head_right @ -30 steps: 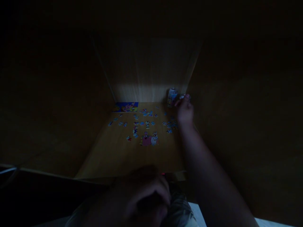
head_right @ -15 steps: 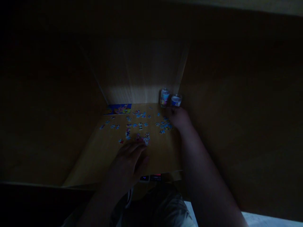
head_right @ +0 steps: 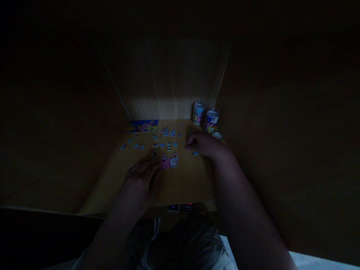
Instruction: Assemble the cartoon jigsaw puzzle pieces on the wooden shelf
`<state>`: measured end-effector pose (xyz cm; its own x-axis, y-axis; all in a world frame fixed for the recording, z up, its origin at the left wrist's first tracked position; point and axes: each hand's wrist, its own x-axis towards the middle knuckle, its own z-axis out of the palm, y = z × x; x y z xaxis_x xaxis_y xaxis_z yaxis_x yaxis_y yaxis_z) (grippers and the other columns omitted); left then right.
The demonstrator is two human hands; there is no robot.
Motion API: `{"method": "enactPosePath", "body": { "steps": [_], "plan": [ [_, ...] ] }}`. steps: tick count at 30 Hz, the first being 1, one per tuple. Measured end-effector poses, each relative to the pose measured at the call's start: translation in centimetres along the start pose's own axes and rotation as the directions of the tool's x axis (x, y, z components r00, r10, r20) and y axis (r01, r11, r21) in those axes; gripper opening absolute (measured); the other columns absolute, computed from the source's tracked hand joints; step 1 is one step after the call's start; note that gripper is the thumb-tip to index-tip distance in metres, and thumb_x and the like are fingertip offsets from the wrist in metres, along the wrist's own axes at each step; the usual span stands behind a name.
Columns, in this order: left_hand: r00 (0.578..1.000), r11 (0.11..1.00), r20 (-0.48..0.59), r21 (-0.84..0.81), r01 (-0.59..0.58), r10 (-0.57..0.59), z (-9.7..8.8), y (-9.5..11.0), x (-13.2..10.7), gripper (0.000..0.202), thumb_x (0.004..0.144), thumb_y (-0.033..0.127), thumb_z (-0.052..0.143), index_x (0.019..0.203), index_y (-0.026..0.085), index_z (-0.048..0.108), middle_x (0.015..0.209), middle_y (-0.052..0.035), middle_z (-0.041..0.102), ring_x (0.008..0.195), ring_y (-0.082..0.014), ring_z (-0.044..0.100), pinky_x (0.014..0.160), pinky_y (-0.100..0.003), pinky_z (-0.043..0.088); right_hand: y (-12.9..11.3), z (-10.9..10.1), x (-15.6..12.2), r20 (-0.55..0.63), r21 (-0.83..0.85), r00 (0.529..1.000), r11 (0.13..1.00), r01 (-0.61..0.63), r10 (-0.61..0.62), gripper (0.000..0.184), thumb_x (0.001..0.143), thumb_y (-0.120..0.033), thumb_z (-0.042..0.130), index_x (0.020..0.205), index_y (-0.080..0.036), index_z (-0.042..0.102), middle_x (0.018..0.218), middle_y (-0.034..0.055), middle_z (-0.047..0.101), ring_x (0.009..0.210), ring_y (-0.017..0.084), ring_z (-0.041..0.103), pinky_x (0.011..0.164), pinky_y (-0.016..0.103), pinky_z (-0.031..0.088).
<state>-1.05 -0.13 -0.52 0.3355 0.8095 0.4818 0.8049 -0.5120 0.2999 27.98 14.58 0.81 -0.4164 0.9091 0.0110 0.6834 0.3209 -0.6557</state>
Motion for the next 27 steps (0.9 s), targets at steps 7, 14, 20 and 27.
{"method": "enactPosePath", "body": {
  "steps": [7,14,20,27],
  "plan": [
    [0.998,0.996,0.066,-0.086,-0.017,0.023,0.1,-0.8,-0.4,0.059,0.086,-0.009,0.062,0.135,0.021,0.074,0.143,-0.0095,0.075,0.130,-0.0330,0.069,0.117,-0.059,0.058,-1.8,0.6,-0.1,0.035,0.051,0.997,0.996,0.067,-0.069,0.010,0.088,-0.027,0.087,0.095,-0.023,0.081,0.094,0.0000,0.084,0.088,0.020,0.077,0.078,0.030,0.054],
    [0.996,0.997,0.087,-0.078,-0.002,0.009,0.1,-0.8,-0.2,0.059,0.085,-0.009,0.062,0.134,0.020,0.074,0.138,-0.0106,0.077,0.126,-0.0331,0.071,0.115,-0.059,0.060,-5.1,1.2,-0.9,0.356,0.295,0.919,0.954,0.058,-0.166,0.013,0.090,-0.039,0.089,0.095,-0.028,0.086,0.097,-0.0020,0.086,0.093,0.021,0.080,0.086,0.030,0.058],
    [0.997,0.995,0.070,-0.093,-0.021,0.027,0.1,-0.7,-0.2,0.051,0.090,-0.005,0.062,0.133,0.021,0.075,0.138,-0.0096,0.077,0.125,-0.0329,0.070,0.113,-0.058,0.060,-5.6,1.7,-1.2,0.444,0.335,0.876,0.942,0.032,-0.188,0.022,0.087,-0.049,0.091,0.097,-0.029,0.087,0.098,-0.0014,0.086,0.095,0.022,0.079,0.088,0.033,0.056],
    [0.984,0.985,0.112,-0.112,-0.127,0.140,-0.1,0.0,-0.5,0.046,0.098,0.002,0.065,0.139,0.023,0.072,0.148,-0.0083,0.074,0.137,-0.0313,0.065,0.120,-0.056,0.053,-4.8,2.0,-0.4,0.180,0.174,0.965,0.971,0.162,-0.193,0.016,0.096,-0.042,0.081,0.098,-0.026,0.084,0.096,-0.0010,0.084,0.090,0.021,0.076,0.082,0.031,0.053]
  ]
}}
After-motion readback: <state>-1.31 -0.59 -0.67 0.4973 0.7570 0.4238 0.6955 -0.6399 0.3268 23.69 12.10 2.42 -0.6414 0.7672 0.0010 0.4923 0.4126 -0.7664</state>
